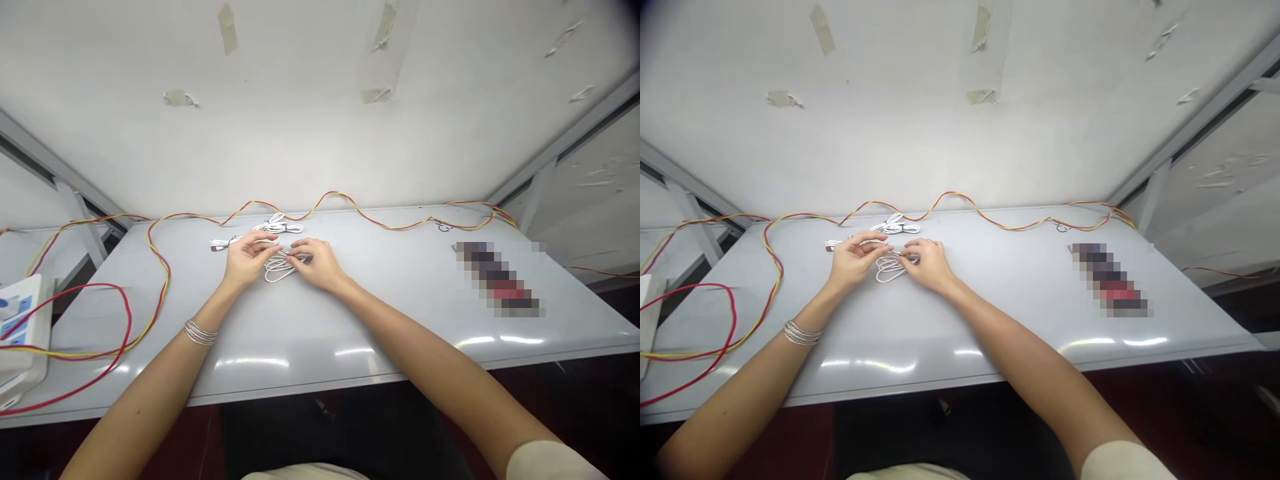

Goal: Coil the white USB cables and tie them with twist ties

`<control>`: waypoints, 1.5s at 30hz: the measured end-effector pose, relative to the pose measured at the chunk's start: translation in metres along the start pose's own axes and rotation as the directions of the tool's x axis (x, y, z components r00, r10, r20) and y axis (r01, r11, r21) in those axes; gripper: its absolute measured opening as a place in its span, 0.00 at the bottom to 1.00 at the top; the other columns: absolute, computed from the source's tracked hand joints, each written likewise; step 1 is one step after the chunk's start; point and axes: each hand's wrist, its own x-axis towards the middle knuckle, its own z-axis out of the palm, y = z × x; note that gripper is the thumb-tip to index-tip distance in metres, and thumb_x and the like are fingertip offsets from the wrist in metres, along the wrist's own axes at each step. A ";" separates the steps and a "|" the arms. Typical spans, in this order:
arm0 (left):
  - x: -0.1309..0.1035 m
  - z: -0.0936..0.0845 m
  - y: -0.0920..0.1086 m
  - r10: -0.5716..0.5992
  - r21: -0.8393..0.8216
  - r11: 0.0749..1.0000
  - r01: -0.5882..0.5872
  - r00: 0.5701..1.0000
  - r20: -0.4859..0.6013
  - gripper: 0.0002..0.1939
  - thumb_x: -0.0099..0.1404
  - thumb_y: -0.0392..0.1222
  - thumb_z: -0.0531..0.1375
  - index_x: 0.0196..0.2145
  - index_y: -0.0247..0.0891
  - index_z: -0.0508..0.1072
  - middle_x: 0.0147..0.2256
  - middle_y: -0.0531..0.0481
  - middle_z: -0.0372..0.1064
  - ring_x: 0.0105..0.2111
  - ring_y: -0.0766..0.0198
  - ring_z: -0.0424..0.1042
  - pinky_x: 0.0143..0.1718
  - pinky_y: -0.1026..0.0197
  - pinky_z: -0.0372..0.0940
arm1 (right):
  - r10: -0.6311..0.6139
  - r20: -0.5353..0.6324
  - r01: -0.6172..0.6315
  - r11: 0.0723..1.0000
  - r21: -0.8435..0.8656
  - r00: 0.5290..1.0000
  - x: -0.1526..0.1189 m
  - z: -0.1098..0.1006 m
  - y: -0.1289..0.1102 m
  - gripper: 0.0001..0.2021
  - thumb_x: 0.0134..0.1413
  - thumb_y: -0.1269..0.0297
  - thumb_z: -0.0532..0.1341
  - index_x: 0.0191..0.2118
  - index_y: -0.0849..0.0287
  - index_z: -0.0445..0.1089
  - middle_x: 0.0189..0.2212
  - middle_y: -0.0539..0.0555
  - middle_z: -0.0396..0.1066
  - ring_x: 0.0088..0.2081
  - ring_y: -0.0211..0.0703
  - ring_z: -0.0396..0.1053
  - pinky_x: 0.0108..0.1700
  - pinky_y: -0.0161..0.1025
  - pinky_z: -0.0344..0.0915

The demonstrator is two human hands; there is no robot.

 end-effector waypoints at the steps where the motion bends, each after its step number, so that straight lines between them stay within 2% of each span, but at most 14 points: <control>1: 0.001 -0.002 0.000 0.006 0.037 0.999 -0.006 1.000 0.010 0.21 0.53 0.49 0.73 0.41 0.35 0.77 0.46 0.41 0.75 0.40 0.55 0.80 0.48 0.50 0.74 | 0.006 -0.007 -0.006 1.000 0.005 1.000 0.001 -0.001 0.000 0.03 0.57 0.65 0.68 0.35 0.54 0.81 0.44 0.54 0.79 0.48 0.49 0.75 0.55 0.49 0.64; 4: 0.003 -0.008 0.000 0.073 0.266 0.960 -0.092 0.994 0.080 0.28 0.54 0.53 0.72 0.49 0.38 0.75 0.49 0.40 0.75 0.48 0.50 0.77 0.53 0.46 0.71 | 0.046 -0.066 -0.043 0.998 0.039 0.997 0.002 -0.003 0.000 0.03 0.57 0.67 0.66 0.34 0.56 0.80 0.39 0.53 0.80 0.43 0.45 0.76 0.51 0.44 0.67; 6: 0.004 -0.012 0.001 0.086 0.449 0.880 -0.157 0.981 0.175 0.36 0.50 0.56 0.73 0.54 0.40 0.74 0.52 0.39 0.74 0.53 0.46 0.73 0.57 0.42 0.67 | 0.089 -0.125 -0.080 0.994 0.074 0.988 0.003 -0.004 0.000 0.04 0.57 0.67 0.66 0.33 0.57 0.79 0.37 0.53 0.80 0.41 0.44 0.77 0.50 0.42 0.68; 8: 0.004 -0.015 -0.001 0.064 0.545 0.810 -0.214 0.958 0.281 0.41 0.46 0.58 0.75 0.55 0.41 0.75 0.56 0.39 0.72 0.58 0.42 0.69 0.61 0.39 0.63 | 0.120 -0.165 -0.103 0.989 0.111 0.979 0.003 -0.005 0.001 0.04 0.57 0.66 0.66 0.33 0.58 0.78 0.35 0.53 0.80 0.40 0.43 0.77 0.48 0.42 0.69; 11: 0.003 -0.017 -0.006 0.022 0.610 0.753 -0.247 0.936 0.352 0.37 0.46 0.60 0.74 0.51 0.42 0.78 0.53 0.38 0.75 0.57 0.38 0.70 0.61 0.37 0.62 | 0.140 -0.183 -0.114 0.982 0.148 0.973 0.003 -0.005 0.002 0.05 0.58 0.64 0.66 0.33 0.59 0.78 0.35 0.54 0.81 0.39 0.44 0.77 0.49 0.42 0.69; 15: 0.005 -0.018 -0.013 0.024 0.623 0.729 -0.285 0.920 0.392 0.25 0.55 0.56 0.70 0.48 0.42 0.80 0.48 0.40 0.78 0.51 0.42 0.73 0.58 0.39 0.63 | 0.144 -0.174 -0.119 0.982 0.147 0.974 0.003 -0.003 0.001 0.05 0.58 0.63 0.65 0.35 0.58 0.78 0.37 0.53 0.81 0.41 0.45 0.78 0.51 0.42 0.70; 19: 0.006 -0.020 -0.014 0.044 0.615 0.738 -0.278 0.929 0.367 0.21 0.57 0.53 0.68 0.45 0.41 0.82 0.44 0.41 0.79 0.48 0.43 0.75 0.53 0.41 0.65 | 0.135 -0.164 -0.114 0.985 0.132 0.977 0.002 -0.003 0.000 0.06 0.59 0.63 0.65 0.35 0.58 0.78 0.37 0.53 0.81 0.42 0.45 0.78 0.52 0.43 0.69; 24: 0.005 -0.020 -0.010 0.064 0.614 0.728 -0.305 0.922 0.382 0.18 0.58 0.52 0.68 0.43 0.42 0.82 0.41 0.42 0.80 0.43 0.46 0.76 0.47 0.47 0.69 | 0.100 -0.157 -0.087 0.992 0.087 0.982 0.002 -0.004 -0.002 0.06 0.60 0.64 0.64 0.35 0.58 0.77 0.36 0.53 0.81 0.40 0.44 0.77 0.52 0.43 0.67; 30: 0.004 -0.017 -0.009 0.100 0.644 0.633 -0.430 0.870 0.482 0.15 0.64 0.50 0.62 0.43 0.43 0.83 0.40 0.41 0.79 0.40 0.49 0.76 0.47 0.47 0.67 | 0.055 -0.176 -0.049 0.998 0.042 0.983 0.001 -0.003 -0.005 0.05 0.62 0.64 0.63 0.36 0.57 0.76 0.37 0.52 0.80 0.42 0.44 0.76 0.54 0.44 0.62; 37: 0.004 -0.012 -0.011 0.151 0.671 0.539 -0.508 0.843 0.517 0.14 0.67 0.44 0.57 0.41 0.39 0.82 0.37 0.40 0.77 0.37 0.50 0.73 0.44 0.48 0.67 | -0.029 -0.157 0.026 0.999 -0.018 0.987 -0.001 -0.002 -0.011 0.05 0.63 0.64 0.63 0.36 0.56 0.74 0.36 0.52 0.78 0.42 0.43 0.74 0.50 0.42 0.61; 42: 0.004 -0.011 -0.012 0.161 0.676 0.557 -0.484 0.861 0.483 0.14 0.67 0.43 0.56 0.41 0.41 0.81 0.34 0.42 0.76 0.36 0.52 0.73 0.41 0.51 0.66 | -0.093 -0.143 0.096 0.995 0.015 0.985 -0.001 -0.003 -0.012 0.06 0.64 0.64 0.61 0.36 0.58 0.73 0.35 0.53 0.77 0.39 0.41 0.72 0.48 0.41 0.64; 45: 0.004 -0.012 -0.011 0.129 0.688 0.578 -0.439 0.882 0.454 0.14 0.67 0.42 0.55 0.42 0.41 0.81 0.37 0.41 0.76 0.36 0.52 0.73 0.41 0.51 0.66 | -0.115 -0.127 0.123 0.991 0.055 0.985 -0.002 -0.004 -0.013 0.07 0.64 0.63 0.60 0.35 0.57 0.73 0.35 0.52 0.77 0.38 0.40 0.71 0.45 0.38 0.67</control>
